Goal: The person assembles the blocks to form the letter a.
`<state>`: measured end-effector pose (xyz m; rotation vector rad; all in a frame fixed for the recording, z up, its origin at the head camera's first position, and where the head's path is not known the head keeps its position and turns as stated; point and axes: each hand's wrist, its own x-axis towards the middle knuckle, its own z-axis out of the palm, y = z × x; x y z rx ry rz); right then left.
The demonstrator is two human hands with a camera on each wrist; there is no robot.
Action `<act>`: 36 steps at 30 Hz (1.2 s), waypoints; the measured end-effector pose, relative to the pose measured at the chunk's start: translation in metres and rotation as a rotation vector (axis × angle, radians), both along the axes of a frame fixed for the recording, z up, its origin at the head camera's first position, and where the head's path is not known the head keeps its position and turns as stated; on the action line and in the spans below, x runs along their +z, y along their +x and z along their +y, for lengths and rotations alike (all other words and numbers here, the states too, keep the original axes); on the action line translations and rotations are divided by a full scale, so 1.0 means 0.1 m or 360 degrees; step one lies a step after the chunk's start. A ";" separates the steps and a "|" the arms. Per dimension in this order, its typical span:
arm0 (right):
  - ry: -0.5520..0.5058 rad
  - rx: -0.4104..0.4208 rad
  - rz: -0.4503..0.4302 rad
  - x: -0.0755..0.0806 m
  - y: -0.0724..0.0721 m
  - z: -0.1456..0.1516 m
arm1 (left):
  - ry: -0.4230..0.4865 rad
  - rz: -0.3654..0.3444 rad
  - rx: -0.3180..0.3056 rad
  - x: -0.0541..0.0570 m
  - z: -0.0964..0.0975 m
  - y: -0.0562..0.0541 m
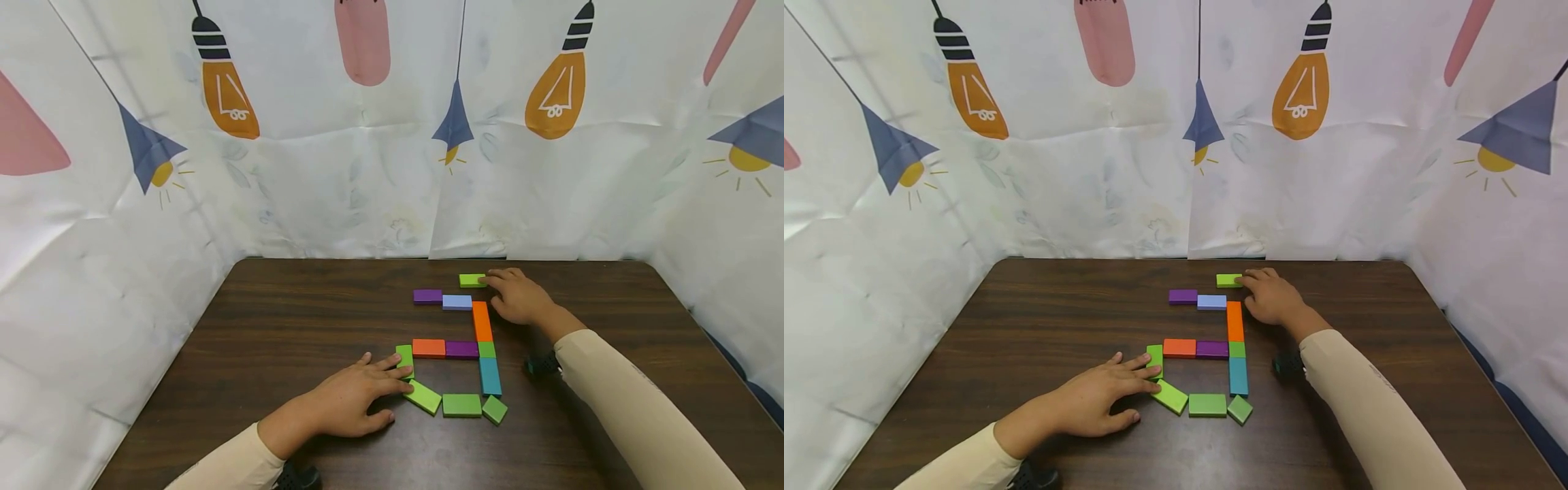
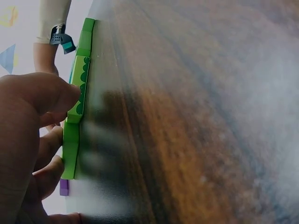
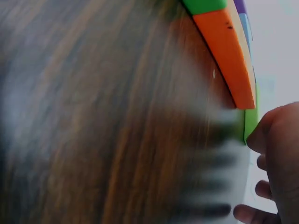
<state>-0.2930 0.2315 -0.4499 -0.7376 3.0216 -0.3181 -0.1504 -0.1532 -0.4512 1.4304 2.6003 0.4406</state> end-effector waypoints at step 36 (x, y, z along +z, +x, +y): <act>-0.0116 -0.0216 0.0216 0.02 0.88 0.88 | 0.0006 -0.0054 0.0050 -0.01 0.02 0.01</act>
